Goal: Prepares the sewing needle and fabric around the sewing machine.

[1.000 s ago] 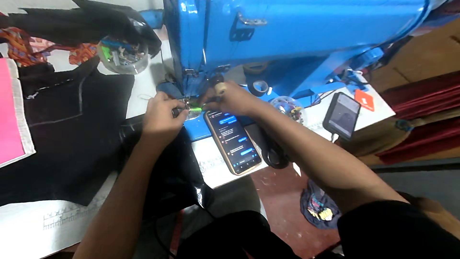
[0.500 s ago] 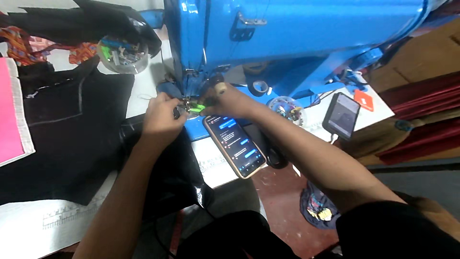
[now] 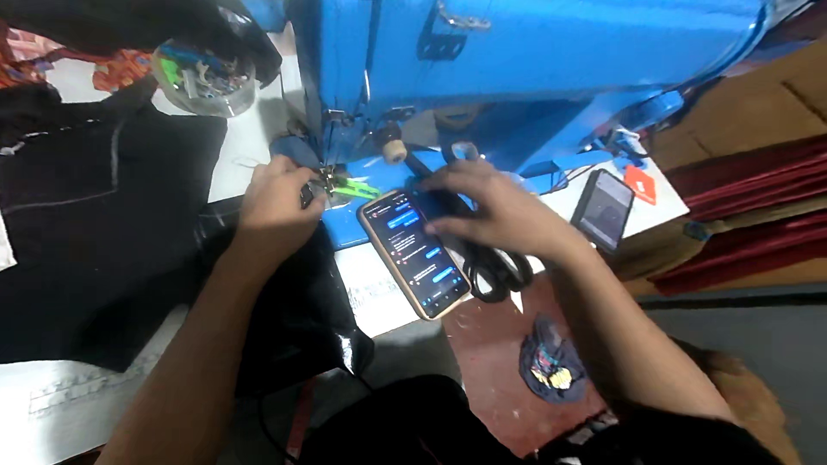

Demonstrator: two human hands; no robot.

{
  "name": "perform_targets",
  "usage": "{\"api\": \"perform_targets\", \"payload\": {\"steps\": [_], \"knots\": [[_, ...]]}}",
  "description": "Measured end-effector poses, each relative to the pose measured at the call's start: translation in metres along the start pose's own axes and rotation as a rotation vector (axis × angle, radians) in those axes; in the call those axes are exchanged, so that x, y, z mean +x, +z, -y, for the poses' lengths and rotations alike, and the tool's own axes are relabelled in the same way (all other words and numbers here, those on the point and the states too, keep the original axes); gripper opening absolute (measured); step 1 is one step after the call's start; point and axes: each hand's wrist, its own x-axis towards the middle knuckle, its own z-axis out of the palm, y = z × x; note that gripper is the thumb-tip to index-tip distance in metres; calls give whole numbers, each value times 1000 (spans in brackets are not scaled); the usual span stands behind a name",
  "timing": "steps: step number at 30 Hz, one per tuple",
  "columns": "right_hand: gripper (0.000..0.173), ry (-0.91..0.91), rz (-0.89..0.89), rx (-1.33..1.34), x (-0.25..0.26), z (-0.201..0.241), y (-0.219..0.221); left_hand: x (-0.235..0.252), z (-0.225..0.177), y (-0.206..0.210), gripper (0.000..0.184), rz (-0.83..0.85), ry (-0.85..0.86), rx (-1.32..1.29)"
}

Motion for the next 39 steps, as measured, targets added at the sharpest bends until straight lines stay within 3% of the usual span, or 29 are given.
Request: {"api": "perform_targets", "payload": {"steps": [4, 10, 16, 21, 24, 39], "knots": [[81, 141, 39, -9, -63, -9, 3, -1, -2, 0, 30, -1, 12, 26], [85, 212, -70, 2, -89, -6, 27, -2, -2, -1, 31, 0, 31, 22], [79, 213, -90, 41, -89, -8, 29, -3, -1, 4, 36, -44, 32, 14], [46, 101, -159, 19, -83, -10, 33, 0, -1, 6, 32, -49, 14, 24], [35, 46, -182, 11, -76, -8, 40, 1, -2, 5, 30, -37, -13, 32], [32, -4, -150, -77, -42, 6, 57, 2, 0, 7, 28, -49, 20, 46]]}}
